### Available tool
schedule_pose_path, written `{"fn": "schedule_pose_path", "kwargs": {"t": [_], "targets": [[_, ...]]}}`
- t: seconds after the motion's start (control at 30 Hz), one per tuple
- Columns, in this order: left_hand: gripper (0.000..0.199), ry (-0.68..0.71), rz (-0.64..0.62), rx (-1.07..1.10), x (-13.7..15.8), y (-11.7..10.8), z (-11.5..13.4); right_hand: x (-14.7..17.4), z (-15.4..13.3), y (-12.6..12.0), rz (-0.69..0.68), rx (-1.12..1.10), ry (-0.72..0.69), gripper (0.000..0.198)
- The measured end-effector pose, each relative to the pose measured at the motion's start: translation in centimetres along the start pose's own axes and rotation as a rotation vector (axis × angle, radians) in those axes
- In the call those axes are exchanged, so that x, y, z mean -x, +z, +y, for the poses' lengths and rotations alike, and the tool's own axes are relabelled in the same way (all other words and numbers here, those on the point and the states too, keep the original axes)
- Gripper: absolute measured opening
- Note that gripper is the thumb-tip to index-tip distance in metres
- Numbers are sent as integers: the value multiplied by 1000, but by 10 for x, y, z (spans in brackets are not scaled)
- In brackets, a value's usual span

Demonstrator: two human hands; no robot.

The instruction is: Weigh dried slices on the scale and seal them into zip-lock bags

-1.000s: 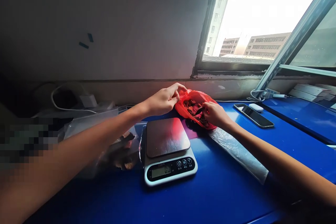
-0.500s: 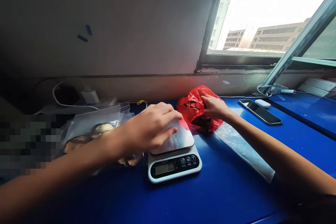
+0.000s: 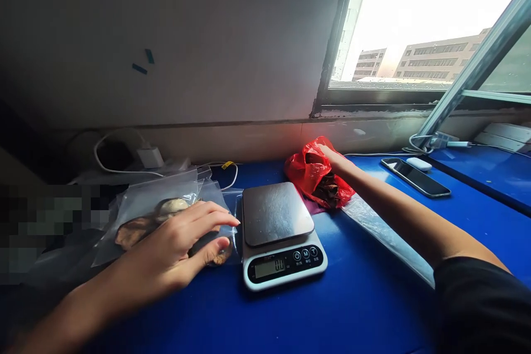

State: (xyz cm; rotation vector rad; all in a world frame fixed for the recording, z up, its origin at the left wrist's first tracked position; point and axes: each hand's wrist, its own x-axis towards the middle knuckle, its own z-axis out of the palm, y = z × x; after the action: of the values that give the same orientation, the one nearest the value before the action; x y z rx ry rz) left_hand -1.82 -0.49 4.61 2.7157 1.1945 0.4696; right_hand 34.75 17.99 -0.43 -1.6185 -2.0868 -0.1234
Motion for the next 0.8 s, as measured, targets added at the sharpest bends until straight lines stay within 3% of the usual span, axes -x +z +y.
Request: {"fn": "schedule_pose_path", "kwargs": {"t": [0.17,0.3,0.57,0.67,0.8], "targets": [[23,20,115,-7,15,2,-8,15,-1,-27,-152,84,-43,23],[25,-24,184,26,22,-3,-5,39,-1,-43,-119,91,-61,7],[23,-37,208,37,20,1,-7,66,14,-66,-21,-123,29,25],[24,-52,189,17,20,-1,-9,80,-4,-76,29,-228,28,25],[23,-41,157,-13,19,-4,-4,118,-61,-85,-6,-475,-134,25]]}}
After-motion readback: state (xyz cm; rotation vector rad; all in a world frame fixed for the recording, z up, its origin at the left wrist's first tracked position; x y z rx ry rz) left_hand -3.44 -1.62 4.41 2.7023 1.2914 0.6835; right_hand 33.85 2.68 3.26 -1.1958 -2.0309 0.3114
